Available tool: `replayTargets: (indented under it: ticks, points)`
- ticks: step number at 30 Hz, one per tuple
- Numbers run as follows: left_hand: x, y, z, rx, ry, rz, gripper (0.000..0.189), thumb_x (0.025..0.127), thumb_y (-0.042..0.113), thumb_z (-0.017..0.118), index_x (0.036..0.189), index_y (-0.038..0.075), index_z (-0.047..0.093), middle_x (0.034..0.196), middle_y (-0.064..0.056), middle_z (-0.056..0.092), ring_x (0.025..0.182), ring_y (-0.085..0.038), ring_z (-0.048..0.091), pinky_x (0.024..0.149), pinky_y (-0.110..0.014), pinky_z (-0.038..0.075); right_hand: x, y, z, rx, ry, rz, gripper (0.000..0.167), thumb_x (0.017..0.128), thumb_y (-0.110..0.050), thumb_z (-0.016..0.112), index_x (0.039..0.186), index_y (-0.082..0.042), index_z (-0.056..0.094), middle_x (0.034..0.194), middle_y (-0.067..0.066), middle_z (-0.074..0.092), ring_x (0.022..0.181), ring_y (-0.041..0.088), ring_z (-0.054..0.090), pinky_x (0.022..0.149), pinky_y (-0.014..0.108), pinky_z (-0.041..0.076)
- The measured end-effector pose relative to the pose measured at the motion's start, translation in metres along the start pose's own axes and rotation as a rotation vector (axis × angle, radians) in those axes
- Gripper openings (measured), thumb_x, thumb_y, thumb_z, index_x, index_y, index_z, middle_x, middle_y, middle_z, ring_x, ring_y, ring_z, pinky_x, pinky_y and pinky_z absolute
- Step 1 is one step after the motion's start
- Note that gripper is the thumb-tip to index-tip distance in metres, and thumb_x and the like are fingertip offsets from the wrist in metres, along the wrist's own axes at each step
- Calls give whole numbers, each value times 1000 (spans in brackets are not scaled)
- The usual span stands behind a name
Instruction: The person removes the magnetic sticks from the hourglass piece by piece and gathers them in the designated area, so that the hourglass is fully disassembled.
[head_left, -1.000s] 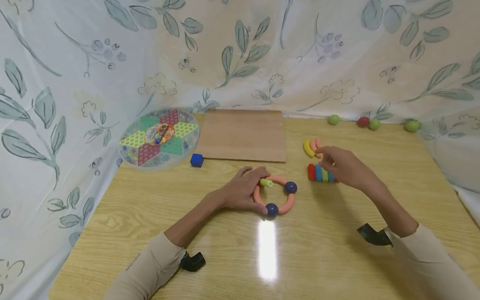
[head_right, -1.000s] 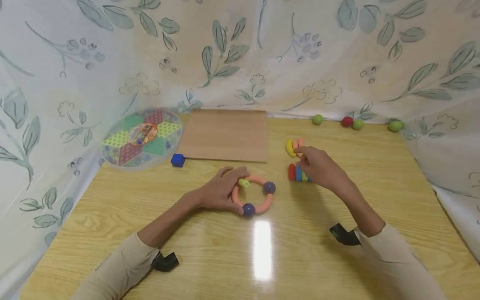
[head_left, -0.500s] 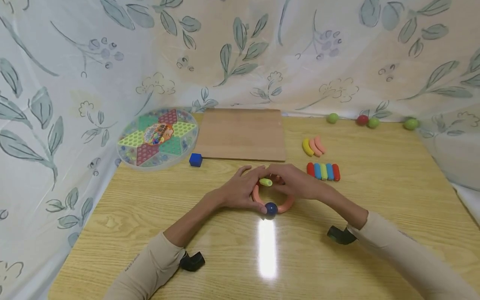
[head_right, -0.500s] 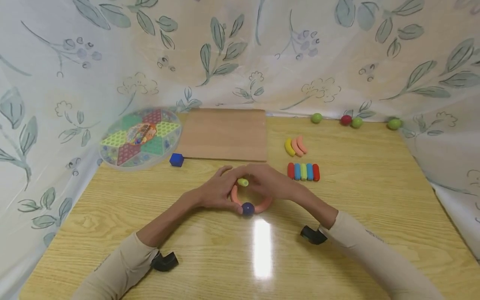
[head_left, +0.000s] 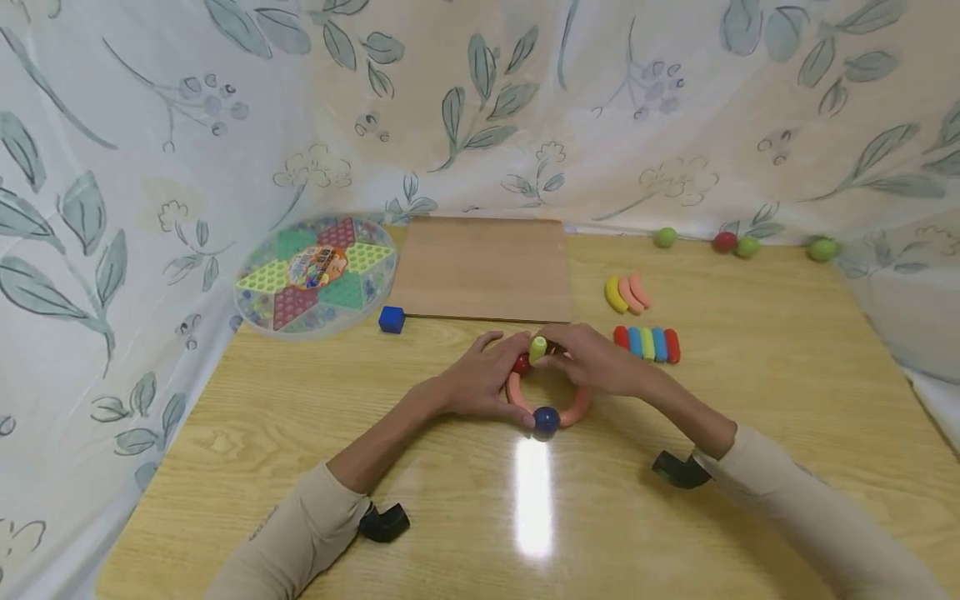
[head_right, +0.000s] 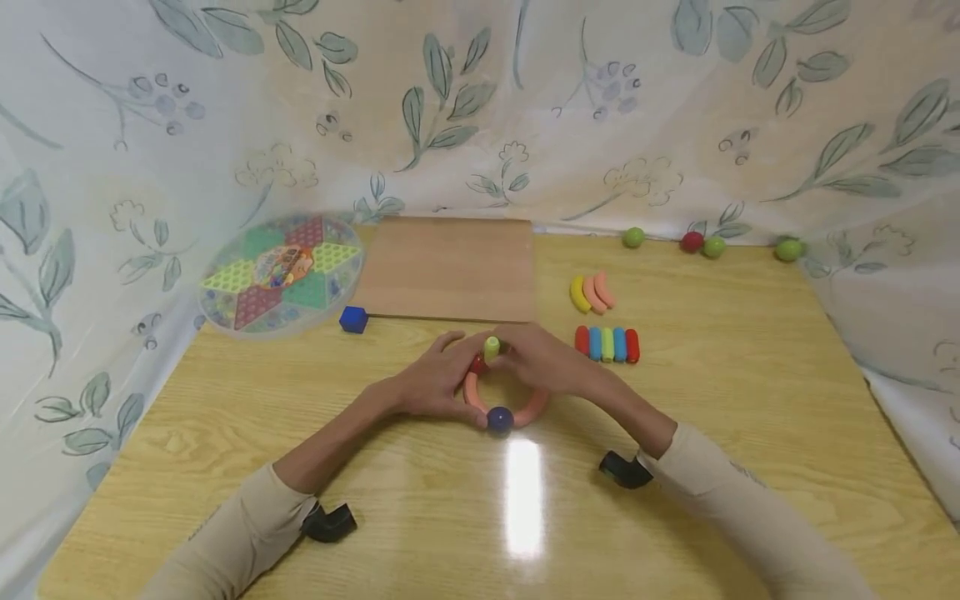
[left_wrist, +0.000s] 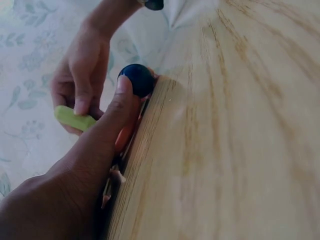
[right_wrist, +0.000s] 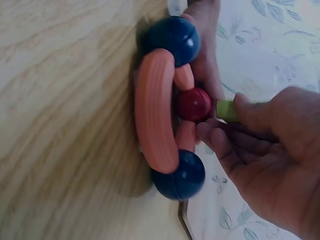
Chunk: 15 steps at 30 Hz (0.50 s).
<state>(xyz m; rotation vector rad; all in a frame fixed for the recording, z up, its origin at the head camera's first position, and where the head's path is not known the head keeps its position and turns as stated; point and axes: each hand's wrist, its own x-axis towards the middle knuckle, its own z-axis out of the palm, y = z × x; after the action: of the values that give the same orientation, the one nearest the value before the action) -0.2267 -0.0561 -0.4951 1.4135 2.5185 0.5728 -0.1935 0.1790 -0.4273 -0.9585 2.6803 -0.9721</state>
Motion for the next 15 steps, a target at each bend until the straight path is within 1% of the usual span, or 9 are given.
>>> replayTargets:
  ticks: [1,2,4,6,9,11,13,15]
  points:
    - [0,1,0,-2,-2,-1,112,84,68,75,164,12,19,169,-7,35,163,-19,23,134,-49,9,-2,-1,-2,3,4,23,7,100,-10,70,106,-7,68,99,2,74,93,15,68,83,29,57]
    - [0,1,1,-3,-4,-2,110,84,68,75,163,13,21,170,-7,33,165,-20,19,134,-49,9,-4,-1,-4,4,15,51,6,100,-12,69,104,-8,67,96,1,73,91,15,68,82,29,57]
    - [1,2,1,-6,6,0,105,84,69,75,160,15,27,168,-4,36,165,-18,17,134,-49,9,-9,-3,-10,-2,45,96,5,100,-13,68,102,-9,66,91,1,72,87,15,67,79,28,55]
    - [1,2,1,-1,17,1,104,83,70,74,160,16,29,168,-3,36,165,-17,17,134,-49,9,-14,-3,-18,-12,83,123,6,98,-12,67,102,-8,66,88,2,70,84,14,65,76,26,53]
    - [1,2,1,-8,20,0,104,83,70,75,159,17,30,168,-4,35,164,-17,19,134,-48,10,-22,-3,-31,-22,139,146,16,99,-10,67,113,-4,63,88,4,70,81,13,62,72,23,51]
    - [1,2,1,-8,17,-1,104,83,70,75,159,17,29,169,-4,35,164,-17,20,134,-49,10,-28,-2,-41,-33,168,166,26,100,-10,67,122,-2,56,86,7,71,74,13,61,67,22,50]
    - [1,2,1,-9,17,-4,104,82,70,75,159,17,29,169,-4,35,164,-17,19,134,-48,10,-35,0,-51,-71,193,185,36,101,-11,66,130,0,49,83,8,70,67,12,57,63,22,47]
    - [0,2,1,-9,19,-6,105,82,70,76,160,17,29,169,-4,35,164,-17,20,134,-48,11,-42,5,-61,-126,207,226,41,103,-14,65,135,1,45,81,8,69,61,12,53,61,23,46]
